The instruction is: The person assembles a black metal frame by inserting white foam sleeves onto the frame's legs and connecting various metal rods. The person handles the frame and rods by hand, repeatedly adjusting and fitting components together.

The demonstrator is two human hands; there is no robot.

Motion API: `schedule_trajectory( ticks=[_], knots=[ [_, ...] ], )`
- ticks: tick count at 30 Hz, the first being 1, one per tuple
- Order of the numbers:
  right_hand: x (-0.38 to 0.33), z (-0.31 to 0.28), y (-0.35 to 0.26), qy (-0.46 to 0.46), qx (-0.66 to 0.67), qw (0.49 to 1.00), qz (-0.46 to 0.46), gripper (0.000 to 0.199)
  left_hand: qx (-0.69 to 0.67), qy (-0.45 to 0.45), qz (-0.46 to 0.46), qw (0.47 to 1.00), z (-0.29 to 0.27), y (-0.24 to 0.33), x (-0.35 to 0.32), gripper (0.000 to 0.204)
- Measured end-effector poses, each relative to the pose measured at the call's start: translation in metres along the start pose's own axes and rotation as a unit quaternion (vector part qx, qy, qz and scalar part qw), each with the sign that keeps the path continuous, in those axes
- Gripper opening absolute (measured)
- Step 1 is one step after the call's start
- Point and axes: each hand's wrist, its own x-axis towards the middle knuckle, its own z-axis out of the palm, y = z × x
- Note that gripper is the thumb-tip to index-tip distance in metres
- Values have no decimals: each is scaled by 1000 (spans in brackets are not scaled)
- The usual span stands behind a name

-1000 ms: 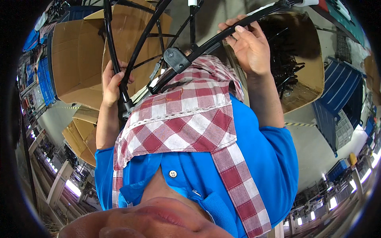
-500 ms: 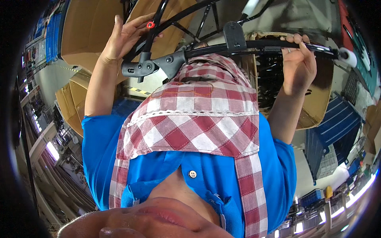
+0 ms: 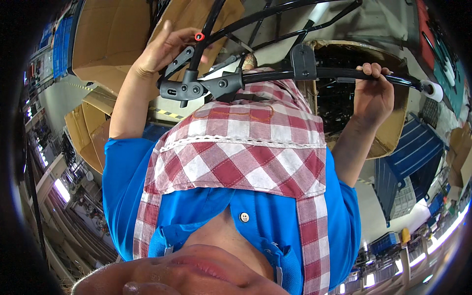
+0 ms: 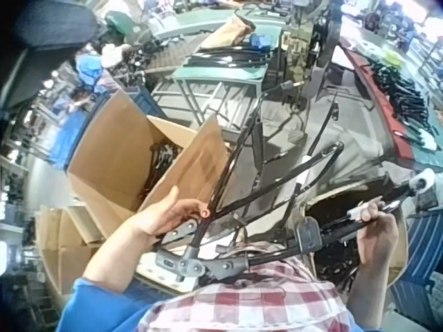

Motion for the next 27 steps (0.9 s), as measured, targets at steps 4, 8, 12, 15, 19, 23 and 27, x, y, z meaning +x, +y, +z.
schedule_trajectory(
  ticks=[4,8,12,15,19,23,27],
  knots=[
    [-6,-2,-4,6,-3,1000,-6,18,86,26,-70,994,7,1,-6,59],
    [-15,1,-7,7,-19,1000,-22,19,190,-15,-31,981,16,13,-5,39],
    [-16,7,-4,4,-64,997,-50,19,242,20,-46,969,15,9,-6,38],
    [-20,28,-5,-8,-95,994,-60,21,223,108,2,969,0,1,7,45],
    [-17,43,-5,-82,-122,987,-66,28,80,176,133,972,30,28,56,47],
    [-6,68,-10,-145,-183,968,-87,30,-91,199,104,970,30,45,94,37],
    [-8,80,-23,-183,-231,949,-111,31,-170,228,110,952,44,40,99,32]
  ],
)
